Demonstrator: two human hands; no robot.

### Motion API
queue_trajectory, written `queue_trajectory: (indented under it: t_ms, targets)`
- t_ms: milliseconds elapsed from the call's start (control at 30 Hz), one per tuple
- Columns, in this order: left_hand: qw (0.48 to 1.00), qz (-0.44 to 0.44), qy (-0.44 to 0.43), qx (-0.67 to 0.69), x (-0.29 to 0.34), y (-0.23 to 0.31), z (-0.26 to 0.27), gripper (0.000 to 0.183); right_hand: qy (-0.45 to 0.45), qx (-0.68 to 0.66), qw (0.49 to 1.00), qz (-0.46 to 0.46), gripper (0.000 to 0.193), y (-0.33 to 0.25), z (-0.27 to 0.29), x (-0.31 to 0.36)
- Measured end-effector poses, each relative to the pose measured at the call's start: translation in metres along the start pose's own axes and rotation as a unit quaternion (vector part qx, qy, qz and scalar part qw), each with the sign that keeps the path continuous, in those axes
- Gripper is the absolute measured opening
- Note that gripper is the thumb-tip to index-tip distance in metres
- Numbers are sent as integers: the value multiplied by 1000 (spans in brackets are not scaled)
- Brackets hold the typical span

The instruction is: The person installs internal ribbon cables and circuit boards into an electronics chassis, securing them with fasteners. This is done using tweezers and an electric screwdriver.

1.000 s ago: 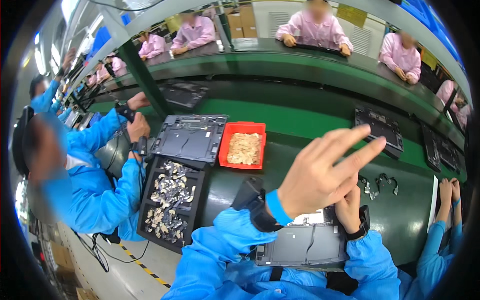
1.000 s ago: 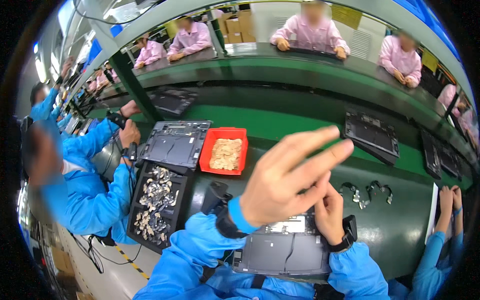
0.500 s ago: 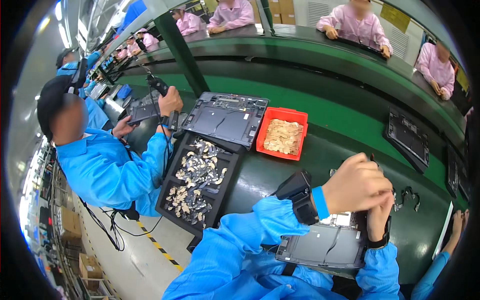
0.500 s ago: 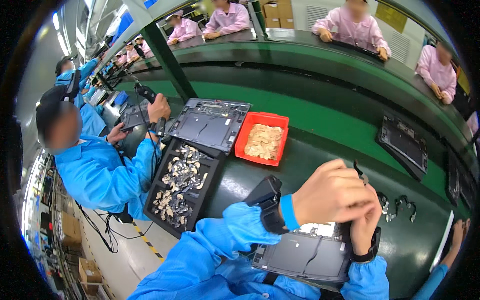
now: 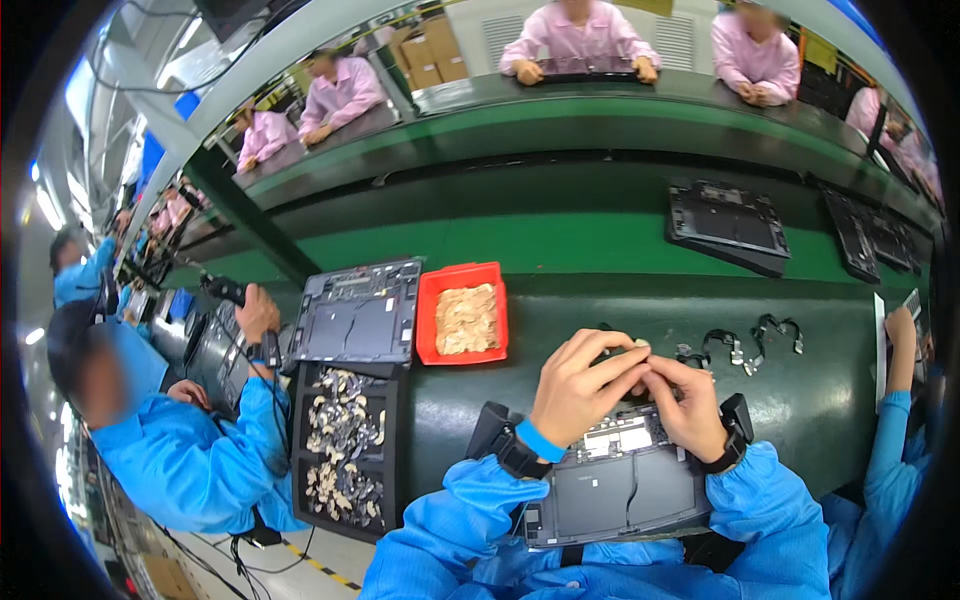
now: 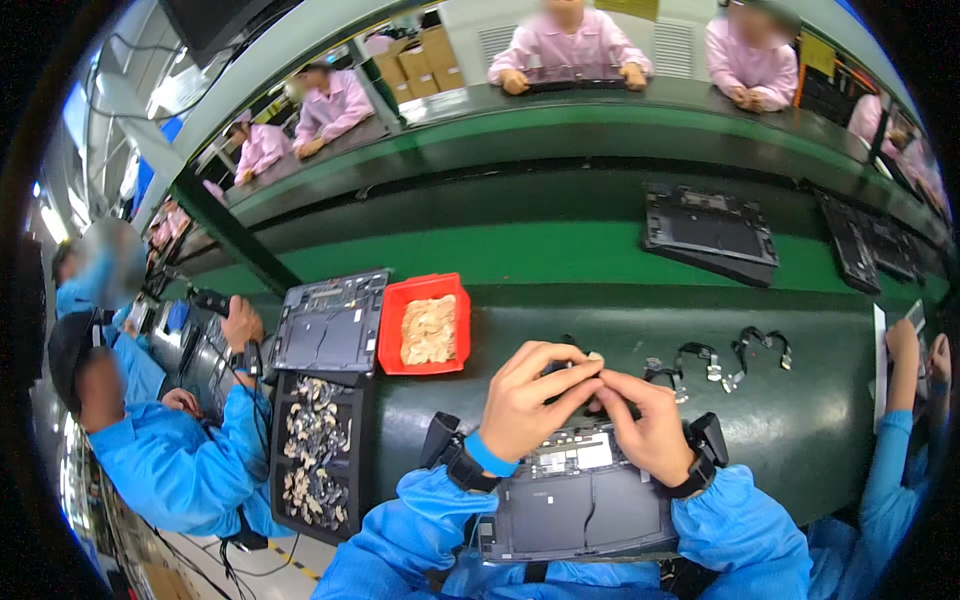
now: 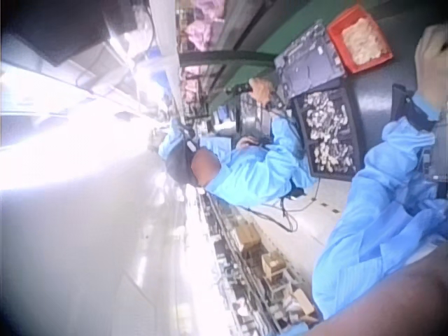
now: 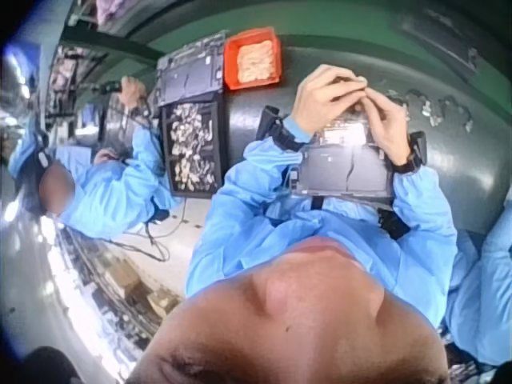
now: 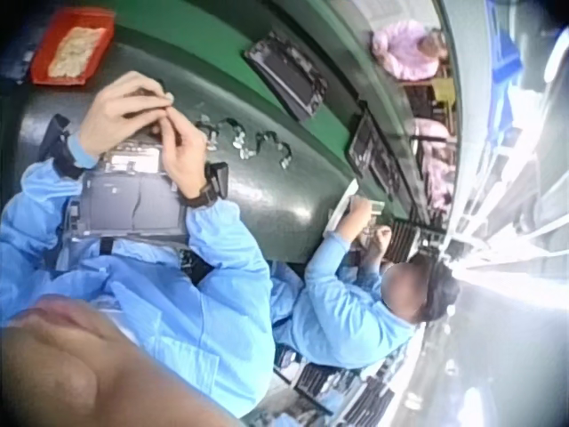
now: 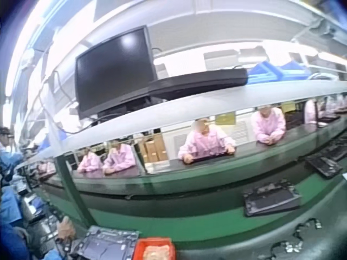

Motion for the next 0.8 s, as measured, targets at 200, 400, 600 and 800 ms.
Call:
queue_trajectory:
  t_ms: [200,400,600,800]
  targets:
    - [998,-6,-61,-6,1,-6,-11,14,-16,62,997,37,22,-9,2,7]
    - [997,18,-76,-16,0,-12,-10,4,-3,88,993,83,18,-19,0,4]
    - [994,26,-98,-49,0,-11,-16,3,-1,129,987,97,20,-18,-1,6]
    - [992,102,14,-70,4,-38,21,16,19,77,995,53,23,-9,4,3]
Point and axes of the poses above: each hand's wrist, its own x-axis away from the middle knuckle, its own z-axis out of the back of the hand, y = z × x, the point moved 8 cm from there along -x, towards the middle knuckle, and after that the axes turned 15 degrees about -y, right-handed, at the moved point
